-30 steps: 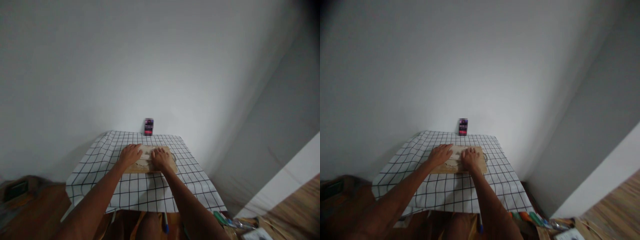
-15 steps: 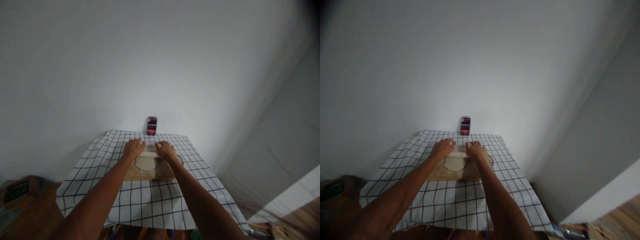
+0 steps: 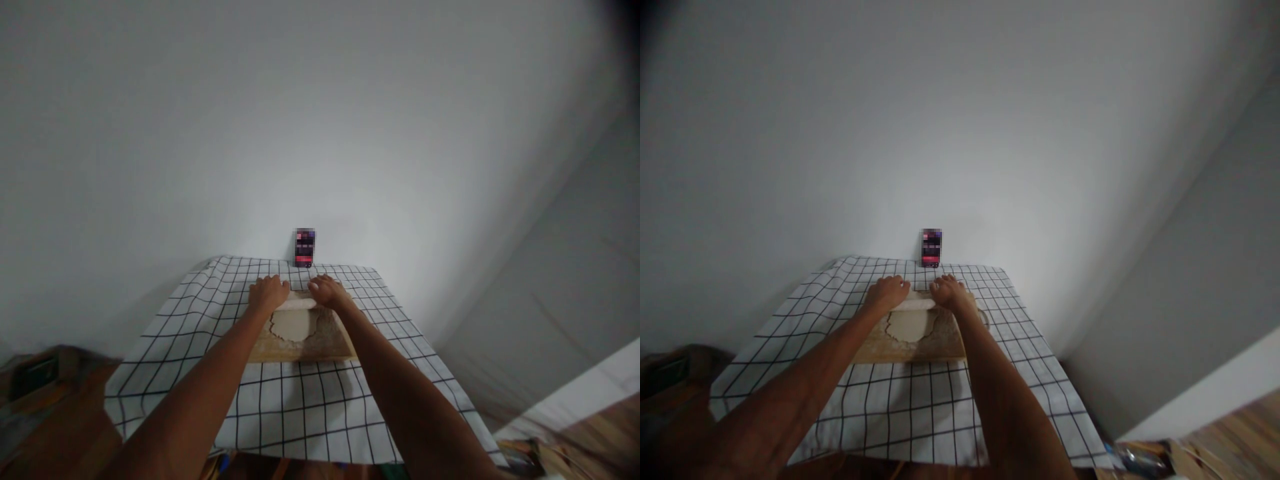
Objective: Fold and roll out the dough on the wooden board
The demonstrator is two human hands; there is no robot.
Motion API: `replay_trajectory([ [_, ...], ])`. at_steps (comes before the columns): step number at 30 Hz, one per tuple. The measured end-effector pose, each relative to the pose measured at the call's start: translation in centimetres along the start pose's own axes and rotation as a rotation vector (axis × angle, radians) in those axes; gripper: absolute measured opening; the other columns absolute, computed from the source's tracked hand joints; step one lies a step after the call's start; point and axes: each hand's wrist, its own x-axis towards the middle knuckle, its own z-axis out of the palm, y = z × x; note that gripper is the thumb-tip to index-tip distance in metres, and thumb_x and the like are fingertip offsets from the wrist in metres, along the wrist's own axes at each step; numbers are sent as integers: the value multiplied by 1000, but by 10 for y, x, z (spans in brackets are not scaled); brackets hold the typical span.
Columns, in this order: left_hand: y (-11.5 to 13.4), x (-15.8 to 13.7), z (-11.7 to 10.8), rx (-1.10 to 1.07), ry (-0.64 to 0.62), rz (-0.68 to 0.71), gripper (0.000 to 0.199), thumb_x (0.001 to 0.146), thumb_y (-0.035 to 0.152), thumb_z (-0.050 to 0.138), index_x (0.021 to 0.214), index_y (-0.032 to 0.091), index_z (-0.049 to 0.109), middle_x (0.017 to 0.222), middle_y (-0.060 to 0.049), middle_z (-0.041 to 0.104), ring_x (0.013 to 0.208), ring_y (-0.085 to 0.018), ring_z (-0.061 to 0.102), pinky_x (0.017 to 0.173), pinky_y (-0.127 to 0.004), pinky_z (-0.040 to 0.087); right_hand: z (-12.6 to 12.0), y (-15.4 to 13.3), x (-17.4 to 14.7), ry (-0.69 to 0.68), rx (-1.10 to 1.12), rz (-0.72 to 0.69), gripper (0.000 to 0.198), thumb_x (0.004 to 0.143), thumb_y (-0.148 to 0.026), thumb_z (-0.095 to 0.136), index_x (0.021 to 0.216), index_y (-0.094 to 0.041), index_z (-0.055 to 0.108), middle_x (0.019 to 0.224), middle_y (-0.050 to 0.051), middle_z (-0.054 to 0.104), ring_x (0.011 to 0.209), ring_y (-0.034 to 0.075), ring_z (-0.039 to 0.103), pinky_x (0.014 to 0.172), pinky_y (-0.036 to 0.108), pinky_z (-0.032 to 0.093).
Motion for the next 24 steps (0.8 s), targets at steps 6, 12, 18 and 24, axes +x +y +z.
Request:
replay_trajectory([
  [6,1,-16,3,52,27,33,50,109,43,42,123,9,76,131,-25,77,124,-38,67,101,-53,50,-4,-3,-29,-19,-15,-1,49,118,-44,31,137,-27,72,151,10,68,145,26,56,114,44,48],
  [12,-2,-55,13,73,204,121,46,110,33,40,117,9,78,120,-24,79,119,-39,69,98,-52,51,-4,-12,-66,33,-104,17,46,118,-40,30,135,-25,71,145,9,72,143,26,58,115,45,47],
  [18,-1,-96,11,32,262,188,44,110,30,41,130,14,77,128,-20,79,127,-36,68,108,-49,49,-5,-20,-101,39,-102,-32,45,118,-36,30,142,-25,67,157,9,64,152,26,50,121,46,42],
  [24,2,-106,-16,-82,110,168,34,106,33,51,121,24,81,133,-10,81,130,-31,71,112,-46,52,-5,-23,-104,27,-91,7,46,119,-36,29,143,-25,67,161,10,61,156,26,47,123,48,40],
])
